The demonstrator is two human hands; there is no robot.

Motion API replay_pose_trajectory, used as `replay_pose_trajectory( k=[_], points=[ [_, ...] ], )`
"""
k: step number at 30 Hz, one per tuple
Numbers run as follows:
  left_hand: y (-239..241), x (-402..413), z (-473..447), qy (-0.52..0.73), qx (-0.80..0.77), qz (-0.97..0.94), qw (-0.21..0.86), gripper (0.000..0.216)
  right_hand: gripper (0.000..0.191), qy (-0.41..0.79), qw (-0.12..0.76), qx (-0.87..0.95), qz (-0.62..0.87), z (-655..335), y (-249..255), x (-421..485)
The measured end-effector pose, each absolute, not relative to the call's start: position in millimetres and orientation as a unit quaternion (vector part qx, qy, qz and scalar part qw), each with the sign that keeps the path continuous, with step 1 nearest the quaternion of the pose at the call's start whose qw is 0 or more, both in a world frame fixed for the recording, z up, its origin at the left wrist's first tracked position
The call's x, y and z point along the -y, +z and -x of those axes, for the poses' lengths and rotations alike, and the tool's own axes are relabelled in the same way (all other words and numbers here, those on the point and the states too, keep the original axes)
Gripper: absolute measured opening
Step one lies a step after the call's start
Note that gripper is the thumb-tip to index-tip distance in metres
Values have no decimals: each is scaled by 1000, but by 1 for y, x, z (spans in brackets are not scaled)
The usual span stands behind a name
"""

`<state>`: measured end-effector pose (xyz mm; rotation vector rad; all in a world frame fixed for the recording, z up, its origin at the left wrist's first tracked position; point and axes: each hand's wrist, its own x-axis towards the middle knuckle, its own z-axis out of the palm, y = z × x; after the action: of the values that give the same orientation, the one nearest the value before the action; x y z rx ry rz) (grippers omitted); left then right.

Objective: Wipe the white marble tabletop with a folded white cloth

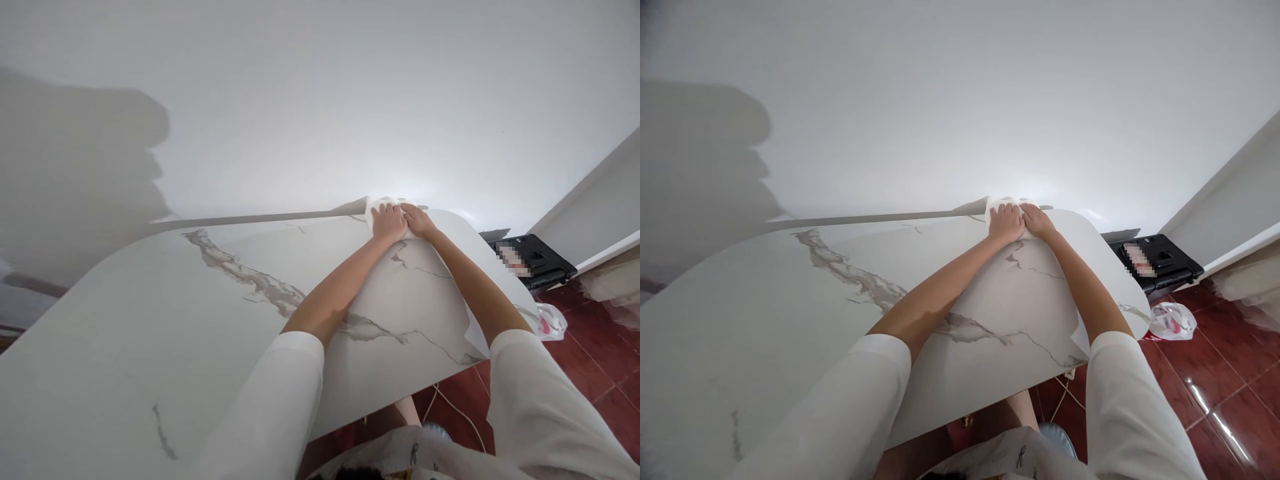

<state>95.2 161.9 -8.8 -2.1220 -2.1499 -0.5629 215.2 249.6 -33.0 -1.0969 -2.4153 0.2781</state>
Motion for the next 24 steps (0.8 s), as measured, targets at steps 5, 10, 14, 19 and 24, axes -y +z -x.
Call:
replay_pose_trajectory(
  k=[5,10,14,19,24],
  points=[
    [-10,-161,-124,-191,688,699,31,45,54,93,224,870,429,-247,-35,-247],
    [-11,-143,-150,-191,673,713,36,43,51,89,249,864,429,-280,-41,-232],
    [-11,-122,-163,-191,660,725,36,43,53,89,253,866,422,-300,-46,-214],
    [-8,-93,-170,-185,656,731,30,42,52,91,257,866,420,-310,-47,-187],
    [-8,-64,-171,-179,659,730,25,44,54,93,251,867,421,-311,-46,-155]
  ],
)
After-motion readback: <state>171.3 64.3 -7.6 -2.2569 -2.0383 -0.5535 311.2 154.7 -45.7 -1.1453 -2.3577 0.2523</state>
